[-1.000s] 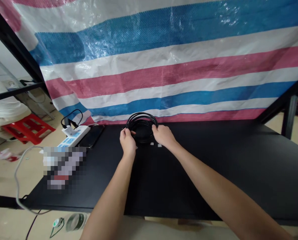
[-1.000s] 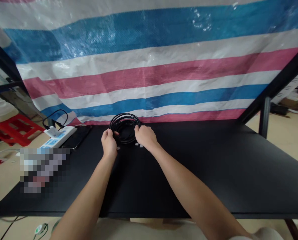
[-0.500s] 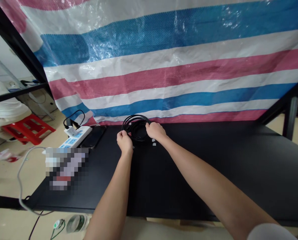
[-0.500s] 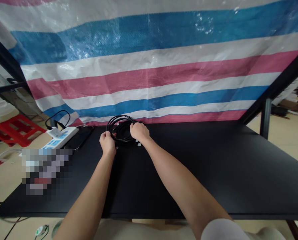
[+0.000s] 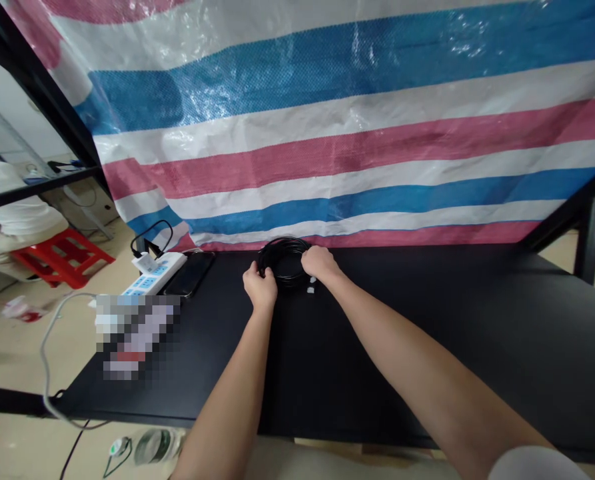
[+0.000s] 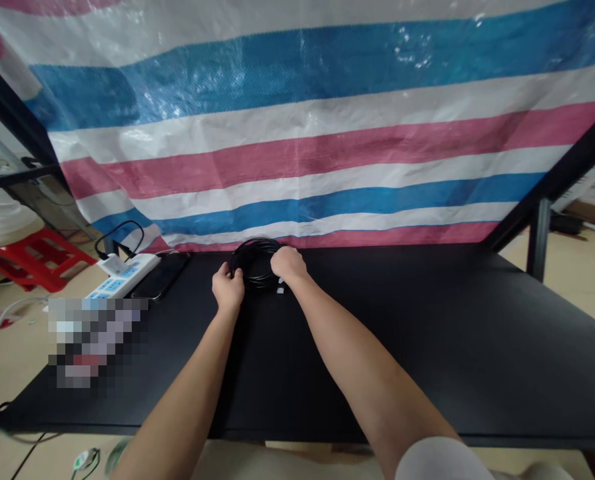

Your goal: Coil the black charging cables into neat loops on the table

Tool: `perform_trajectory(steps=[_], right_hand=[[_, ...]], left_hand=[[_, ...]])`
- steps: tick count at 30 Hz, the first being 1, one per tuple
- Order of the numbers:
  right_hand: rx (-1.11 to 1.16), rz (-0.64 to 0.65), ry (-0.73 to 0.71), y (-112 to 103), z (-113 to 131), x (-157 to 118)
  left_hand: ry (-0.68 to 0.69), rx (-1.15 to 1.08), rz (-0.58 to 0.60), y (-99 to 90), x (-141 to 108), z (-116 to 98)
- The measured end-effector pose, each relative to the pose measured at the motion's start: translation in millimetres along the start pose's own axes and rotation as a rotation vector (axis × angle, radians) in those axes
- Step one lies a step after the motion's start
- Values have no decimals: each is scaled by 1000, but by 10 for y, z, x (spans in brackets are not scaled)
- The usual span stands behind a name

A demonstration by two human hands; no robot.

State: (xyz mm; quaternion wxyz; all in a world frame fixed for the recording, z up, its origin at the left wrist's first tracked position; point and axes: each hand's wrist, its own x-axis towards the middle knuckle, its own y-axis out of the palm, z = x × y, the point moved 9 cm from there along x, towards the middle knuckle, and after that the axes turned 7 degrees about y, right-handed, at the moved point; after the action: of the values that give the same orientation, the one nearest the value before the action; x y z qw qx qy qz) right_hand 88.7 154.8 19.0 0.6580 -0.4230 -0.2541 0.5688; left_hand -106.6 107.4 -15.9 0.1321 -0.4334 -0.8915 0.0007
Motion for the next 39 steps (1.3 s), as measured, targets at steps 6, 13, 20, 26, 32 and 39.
perform_trajectory(steps=[6,13,20,26,32,39], right_hand=[[-124,-33,-2,-62,11,-48],[-338,-86,-437,-4,179,-189],[-332,-58,-615,171,93,-425],[-346,-109,-663,279,-53,-477],[-288,-243,-692,3,-495,-443],[-111,-421,-629,-394,-1168,-279]], left_hand=[[148,153,90,129,-106,-183],[184,255,186,210,-169,-176],[141,312,199,194,-134,-191],[63,388,235,115,-130,-243],[-50,244,312,175,-149,-143],[-74,152,285,187,-104,-22]])
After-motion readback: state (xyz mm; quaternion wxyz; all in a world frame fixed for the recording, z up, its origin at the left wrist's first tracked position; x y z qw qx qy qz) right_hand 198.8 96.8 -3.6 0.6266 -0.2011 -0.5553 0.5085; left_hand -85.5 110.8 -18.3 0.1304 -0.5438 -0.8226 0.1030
